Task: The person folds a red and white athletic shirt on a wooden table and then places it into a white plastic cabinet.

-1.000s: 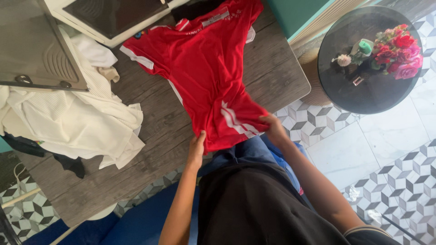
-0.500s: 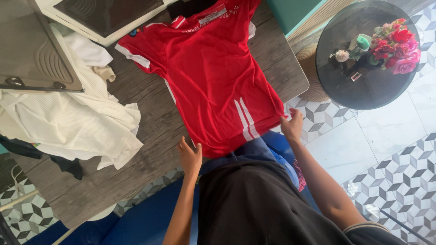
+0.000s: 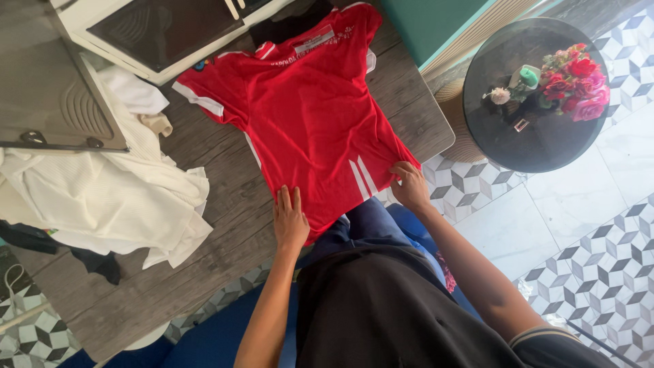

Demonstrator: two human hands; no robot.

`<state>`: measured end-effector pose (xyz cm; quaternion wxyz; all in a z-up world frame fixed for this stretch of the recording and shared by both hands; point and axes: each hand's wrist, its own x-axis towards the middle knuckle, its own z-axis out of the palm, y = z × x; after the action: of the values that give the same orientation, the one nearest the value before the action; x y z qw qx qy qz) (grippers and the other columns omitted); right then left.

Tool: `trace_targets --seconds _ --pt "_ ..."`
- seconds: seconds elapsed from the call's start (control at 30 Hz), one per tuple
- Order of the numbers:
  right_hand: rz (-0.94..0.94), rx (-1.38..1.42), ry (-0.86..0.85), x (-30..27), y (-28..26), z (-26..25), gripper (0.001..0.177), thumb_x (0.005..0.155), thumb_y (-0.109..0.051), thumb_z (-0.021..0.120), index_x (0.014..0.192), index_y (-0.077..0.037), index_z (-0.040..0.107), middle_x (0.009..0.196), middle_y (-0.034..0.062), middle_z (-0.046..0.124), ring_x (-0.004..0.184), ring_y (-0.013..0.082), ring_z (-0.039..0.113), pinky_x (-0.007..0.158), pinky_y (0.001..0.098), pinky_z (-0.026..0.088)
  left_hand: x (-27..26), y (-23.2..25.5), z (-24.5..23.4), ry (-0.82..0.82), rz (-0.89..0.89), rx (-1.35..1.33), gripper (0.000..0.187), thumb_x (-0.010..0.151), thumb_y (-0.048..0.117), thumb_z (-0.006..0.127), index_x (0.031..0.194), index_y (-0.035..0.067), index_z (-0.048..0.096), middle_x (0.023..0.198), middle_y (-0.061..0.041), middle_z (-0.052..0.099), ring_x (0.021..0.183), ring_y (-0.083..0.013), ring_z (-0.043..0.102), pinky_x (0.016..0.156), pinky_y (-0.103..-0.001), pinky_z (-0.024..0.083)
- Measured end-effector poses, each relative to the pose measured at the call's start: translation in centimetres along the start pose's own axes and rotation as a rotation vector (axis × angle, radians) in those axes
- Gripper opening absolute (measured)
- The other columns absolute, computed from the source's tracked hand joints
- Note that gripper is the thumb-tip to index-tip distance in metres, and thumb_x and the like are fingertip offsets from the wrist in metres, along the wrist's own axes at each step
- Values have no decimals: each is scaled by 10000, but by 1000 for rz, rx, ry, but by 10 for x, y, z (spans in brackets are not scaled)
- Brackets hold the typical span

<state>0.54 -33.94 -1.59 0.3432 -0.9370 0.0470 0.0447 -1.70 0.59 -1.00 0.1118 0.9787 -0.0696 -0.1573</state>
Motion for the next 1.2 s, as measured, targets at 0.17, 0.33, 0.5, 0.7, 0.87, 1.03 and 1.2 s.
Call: trace_targets --seconds 0.17,0.33,0.5,0.7,0.87,1.03,1.2 --pt "-53 -122 56 -6 -3 -11 257 782 -107 703 1023 -53 772 1240 105 687 1072 335 673 946 437 527 -13 -3 -3 -32 -28 -22 773 901 170 673 1577 79 309 1640 -224 231 1515 -380 262 1170 -517 322" --pt "111 -91 -34 2 -5 -12 209 808 -121 704 995 -69 779 1191 90 715 1010 328 703 904 431 548 -19 -9 -11 -40 -43 -67 706 859 189 684 1506 84 421 1566 -237 363 1442 -389 387 1110 -503 390" --pt "246 99 -96 43 12 -16 289 830 -105 648 1099 -78 751 1091 119 754 1012 284 737 899 404 565 36 -8 -30 -70 -177 -194 530 915 210 665 1408 78 522 1345 -188 568 1247 -362 568 1054 -498 463" --pt "218 76 -113 127 -1 -32 356 872 -128 643 1219 -69 690 1166 140 729 1041 304 724 916 409 567 173 -17 -53 307 -35 -167 587 924 173 657 1449 -6 468 1323 -244 579 1207 -407 577 1015 -509 470" --pt "-89 -154 -5 206 -27 -34 634 773 -53 688 1387 -2 537 1489 205 488 1343 393 461 1073 469 421 278 -45 -52 326 -80 -45 654 980 240 604 1554 26 376 1591 -259 390 1453 -416 393 1145 -538 355" --pt "-337 -296 -125 253 -25 -26 688 731 14 646 1409 -6 536 1521 170 496 1409 337 461 1155 468 392 303 -84 -39 163 -186 42 689 1043 420 473 1623 103 276 1684 -207 218 1548 -381 242 1221 -544 257" --pt "-411 -357 -180 277 12 -29 670 720 23 645 1383 -34 571 1488 144 532 1387 313 484 1136 472 391 289 -128 -30 110 -360 15 737 1054 482 402 1653 115 180 1718 -188 93 1566 -377 165 1216 -553 238"
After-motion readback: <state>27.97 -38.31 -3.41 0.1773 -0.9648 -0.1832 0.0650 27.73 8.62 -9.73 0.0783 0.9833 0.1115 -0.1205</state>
